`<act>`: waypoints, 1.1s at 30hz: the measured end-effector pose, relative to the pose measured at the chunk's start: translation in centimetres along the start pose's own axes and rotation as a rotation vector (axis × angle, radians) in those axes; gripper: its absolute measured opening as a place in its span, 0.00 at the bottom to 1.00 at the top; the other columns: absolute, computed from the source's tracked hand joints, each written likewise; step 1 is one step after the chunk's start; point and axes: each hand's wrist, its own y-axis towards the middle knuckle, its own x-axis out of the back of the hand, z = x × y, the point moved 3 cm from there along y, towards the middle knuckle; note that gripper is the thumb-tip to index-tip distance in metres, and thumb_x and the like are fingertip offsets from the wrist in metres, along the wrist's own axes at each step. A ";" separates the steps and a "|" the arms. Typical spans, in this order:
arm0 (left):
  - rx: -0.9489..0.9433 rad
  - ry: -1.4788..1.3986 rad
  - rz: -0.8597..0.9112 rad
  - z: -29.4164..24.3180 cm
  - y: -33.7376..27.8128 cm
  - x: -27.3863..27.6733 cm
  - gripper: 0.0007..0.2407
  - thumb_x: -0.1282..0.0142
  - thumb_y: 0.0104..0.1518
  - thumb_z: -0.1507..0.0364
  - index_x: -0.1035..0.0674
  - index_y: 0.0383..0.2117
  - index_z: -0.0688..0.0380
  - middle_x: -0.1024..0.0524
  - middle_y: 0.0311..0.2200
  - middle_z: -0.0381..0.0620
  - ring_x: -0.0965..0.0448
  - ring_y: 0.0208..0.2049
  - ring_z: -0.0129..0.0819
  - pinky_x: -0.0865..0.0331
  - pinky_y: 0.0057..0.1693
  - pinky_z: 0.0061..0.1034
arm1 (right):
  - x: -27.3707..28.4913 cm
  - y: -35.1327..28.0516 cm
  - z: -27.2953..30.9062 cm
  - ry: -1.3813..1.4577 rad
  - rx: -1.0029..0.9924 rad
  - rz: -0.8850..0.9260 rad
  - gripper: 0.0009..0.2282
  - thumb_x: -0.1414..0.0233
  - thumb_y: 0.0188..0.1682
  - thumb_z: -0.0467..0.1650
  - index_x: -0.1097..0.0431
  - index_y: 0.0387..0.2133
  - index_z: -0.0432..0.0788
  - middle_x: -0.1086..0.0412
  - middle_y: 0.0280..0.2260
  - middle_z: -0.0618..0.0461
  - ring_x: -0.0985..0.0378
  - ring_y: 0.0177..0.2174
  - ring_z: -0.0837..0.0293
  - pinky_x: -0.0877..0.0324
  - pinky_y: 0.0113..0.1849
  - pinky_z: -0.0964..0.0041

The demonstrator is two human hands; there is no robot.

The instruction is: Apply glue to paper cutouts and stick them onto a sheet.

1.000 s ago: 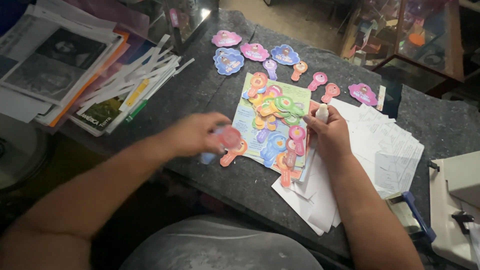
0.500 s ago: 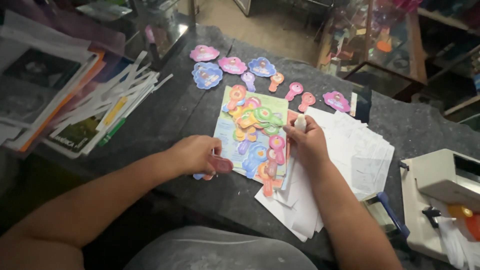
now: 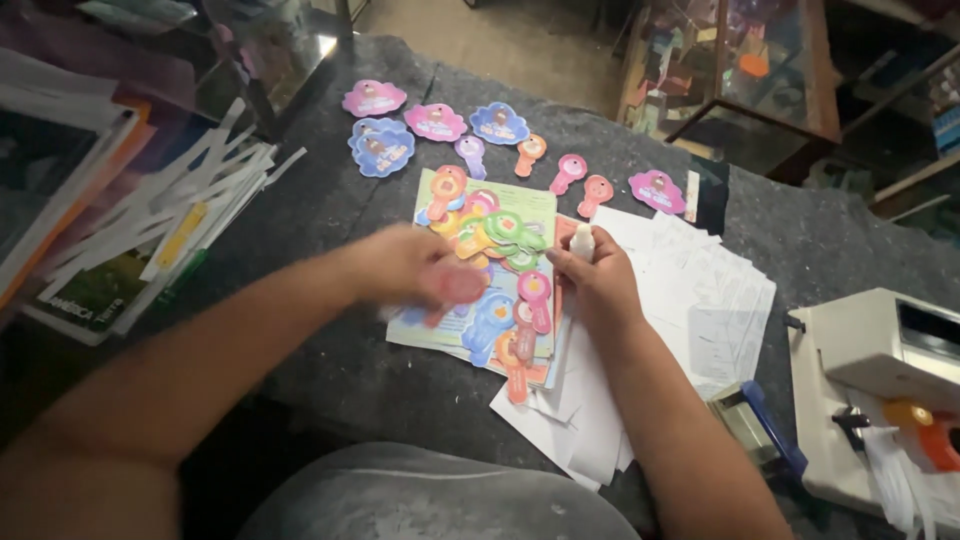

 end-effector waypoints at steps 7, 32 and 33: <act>-0.129 0.102 -0.299 2.0 14.7 -1.6 0.26 0.27 0.34 0.56 0.21 0.44 0.41 0.19 0.41 0.42 0.20 0.50 0.43 0.25 0.56 0.37 | -0.2 -0.3 0.4 0.016 0.010 -0.021 0.14 0.34 0.40 0.24 0.30 0.37 0.37 0.32 0.19 0.50 0.25 0.20 0.61 0.31 0.23 0.73; -0.222 -0.736 -0.261 0.8 11.7 -0.6 0.03 0.38 0.52 0.75 0.18 0.30 0.59 0.16 0.21 0.47 0.17 0.18 0.29 0.31 0.19 0.14 | -0.1 0.0 -0.2 0.025 0.064 -0.065 0.12 0.34 0.41 0.24 0.28 0.34 0.37 0.28 0.24 0.47 0.24 0.23 0.61 0.29 0.24 0.73; -0.192 -0.811 -0.243 0.1 10.8 -0.6 0.06 0.37 0.51 0.76 0.19 0.33 0.62 0.16 0.22 0.50 0.17 0.18 0.31 0.31 0.18 0.14 | -0.2 -0.1 -0.3 0.030 0.077 -0.061 0.12 0.33 0.41 0.25 0.28 0.34 0.38 0.26 0.26 0.47 0.23 0.24 0.61 0.28 0.26 0.72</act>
